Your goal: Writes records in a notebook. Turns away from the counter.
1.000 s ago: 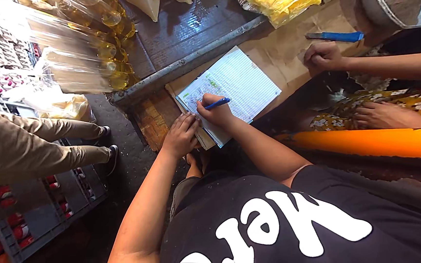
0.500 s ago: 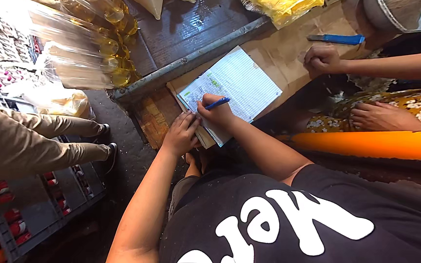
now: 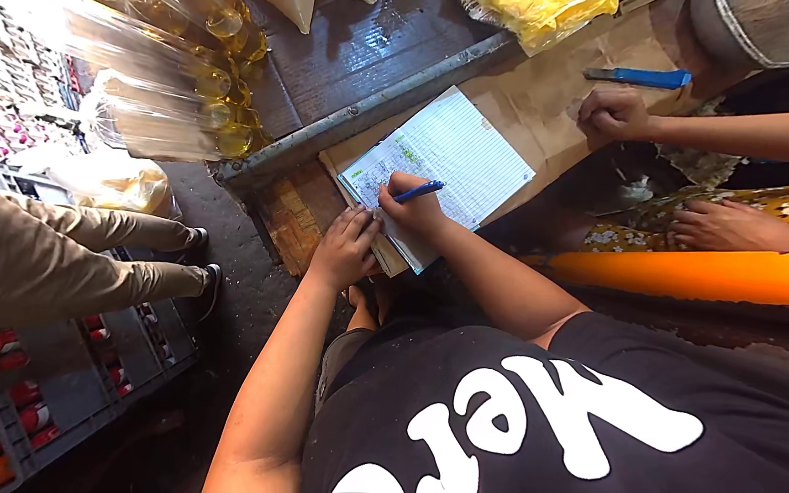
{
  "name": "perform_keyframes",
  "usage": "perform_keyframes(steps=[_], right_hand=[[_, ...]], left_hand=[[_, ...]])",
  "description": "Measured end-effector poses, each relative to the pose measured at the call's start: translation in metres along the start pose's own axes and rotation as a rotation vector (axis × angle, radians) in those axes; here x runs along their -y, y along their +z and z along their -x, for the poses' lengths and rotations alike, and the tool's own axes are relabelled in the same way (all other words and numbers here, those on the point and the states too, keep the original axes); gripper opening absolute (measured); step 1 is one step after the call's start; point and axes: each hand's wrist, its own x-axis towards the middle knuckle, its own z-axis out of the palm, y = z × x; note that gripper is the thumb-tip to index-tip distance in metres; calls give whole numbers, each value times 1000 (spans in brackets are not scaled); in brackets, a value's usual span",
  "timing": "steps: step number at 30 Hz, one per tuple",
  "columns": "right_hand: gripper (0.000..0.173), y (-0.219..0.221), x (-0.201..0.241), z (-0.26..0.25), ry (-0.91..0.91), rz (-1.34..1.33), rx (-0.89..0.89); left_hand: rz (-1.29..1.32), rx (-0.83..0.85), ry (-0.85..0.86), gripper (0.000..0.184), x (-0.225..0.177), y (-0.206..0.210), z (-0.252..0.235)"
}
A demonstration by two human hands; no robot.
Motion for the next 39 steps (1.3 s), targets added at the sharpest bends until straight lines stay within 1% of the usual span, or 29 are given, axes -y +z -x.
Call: perform_keyframes(steps=[4,9,12,15,19,22,26,28,31,36,39], right_hand=[[30,1,0,0,-16,11,-15],[30,-1,-1,1,-34,-151,-54],[26,-2,-3,0,-44,-188,-71],[21,-1,-3,0,-37,-120,-71],[12,1,-5,-1,-88,-100,-86],[19,-4,-1,0,-81,-121,-46],[27,-12,7,3,-20,-99,36],[30,-9,5,5,-29,-95,4],[29,-6,6,7,-19,-80,-39],[29,-5,4,8,-8,-84,-56],[32,-4,2,8,-24,-67,-52]], left_hand=[[-8,12,-4,56,0,-1,-1],[1,41,-61,60,-3,-3,-1],[-12,70,-61,62,-2,-3,-1],[-42,66,-47,63,-1,-3,-2],[-39,64,-43,62,0,-4,-2],[-55,58,-30,61,0,-3,-2],[-63,33,-17,58,1,-2,-2],[-65,36,-18,58,0,-2,-2],[-73,28,-11,58,1,-2,-1],[-69,37,-25,55,0,-3,-2],[-73,30,-26,58,0,-3,-2]])
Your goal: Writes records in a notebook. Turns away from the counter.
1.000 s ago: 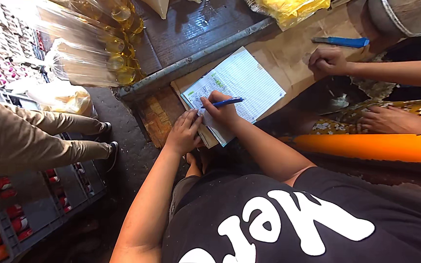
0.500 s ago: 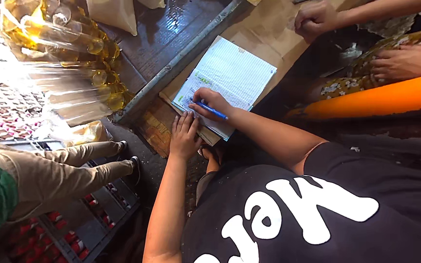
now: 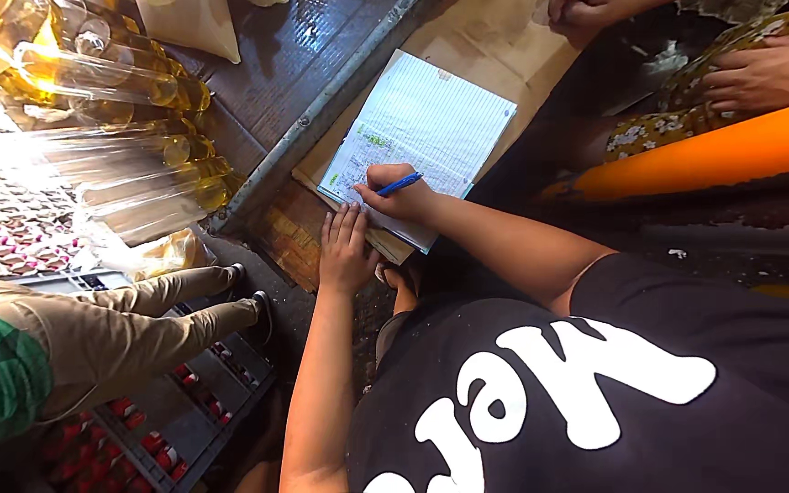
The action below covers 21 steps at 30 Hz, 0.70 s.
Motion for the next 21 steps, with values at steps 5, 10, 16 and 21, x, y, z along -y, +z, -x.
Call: perform_keyframes(steps=[5,10,16,21], right_hand=[[31,-1,-2,-1,-17,43,40],[29,-2,-3,-1,-18,32,49],[29,0,-4,0,-44,48,21],[29,0,-4,0,-39,55,26]], left_hand=[[-3,-10,3,59,0,0,0],[-4,-6,4,61,1,1,0],[-7,-1,0,64,1,2,1],[-16,5,5,64,2,2,1]])
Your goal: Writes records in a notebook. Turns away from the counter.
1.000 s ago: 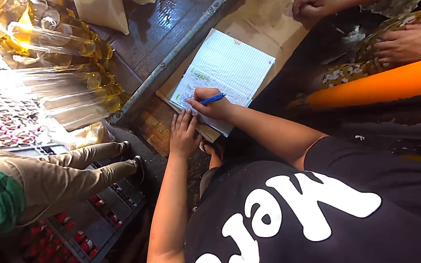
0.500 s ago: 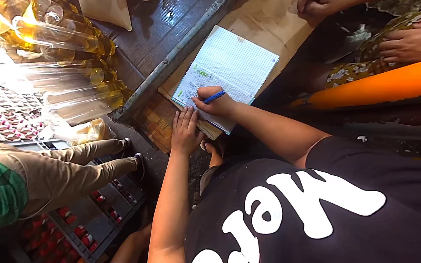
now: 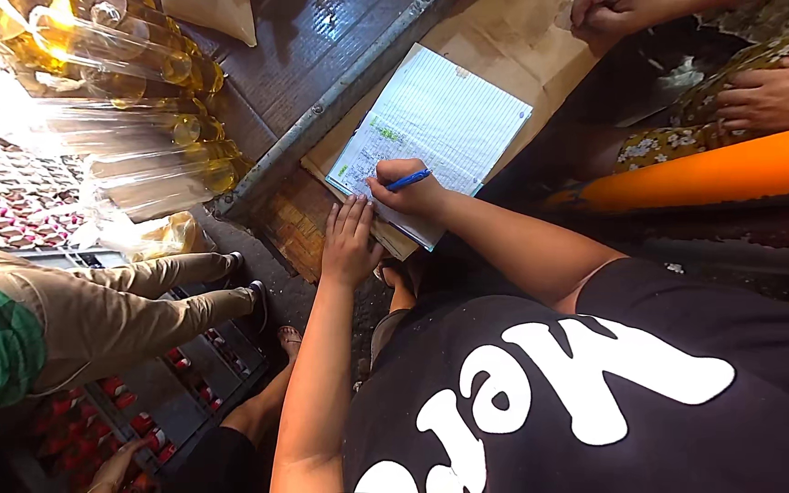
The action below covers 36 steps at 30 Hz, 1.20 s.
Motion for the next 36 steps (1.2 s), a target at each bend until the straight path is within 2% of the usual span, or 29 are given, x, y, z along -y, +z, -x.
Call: perform_keyframes(steps=[36], right_hand=[[28,4,-3,4,-45,10,-84]], left_hand=[[15,13,-10,65,0,-1,0]])
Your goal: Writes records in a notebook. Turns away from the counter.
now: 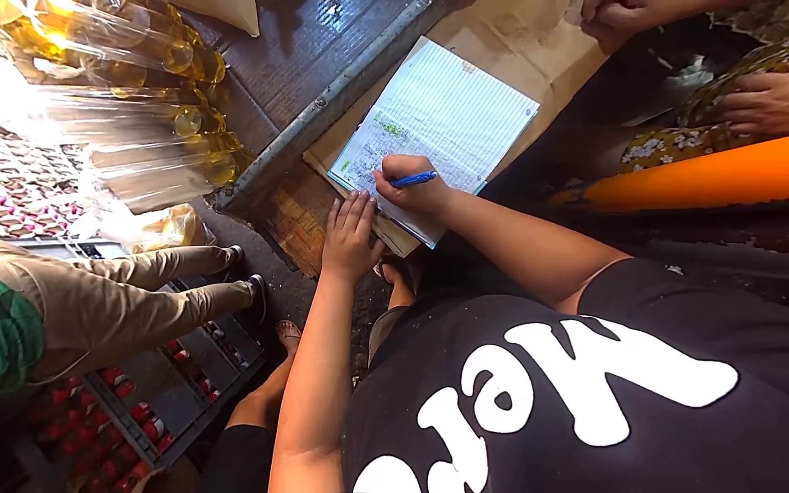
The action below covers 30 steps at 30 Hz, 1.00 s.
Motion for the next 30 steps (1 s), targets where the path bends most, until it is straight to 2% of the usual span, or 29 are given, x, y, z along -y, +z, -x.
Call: perform_keyframes(steps=[17,20,23,25,27,30], right_hand=[[27,-2,0,-1,-34,16,20],[27,-5,2,-5,51,-55,29],[27,-17,6,-11,197,-252,-69],[24,-32,7,-13,238,-278,-120],[30,-52,3,-12,241,-151,-124],[33,-80,-18,-8,186,202,-148]], left_hand=[[2,-13,9,64,0,0,-1],[2,-12,2,65,-1,0,0],[0,-13,7,65,-1,0,-1],[0,-17,5,65,-1,0,-2],[0,-20,-1,64,-2,0,-2],[19,-17,-17,66,-3,-1,-2]])
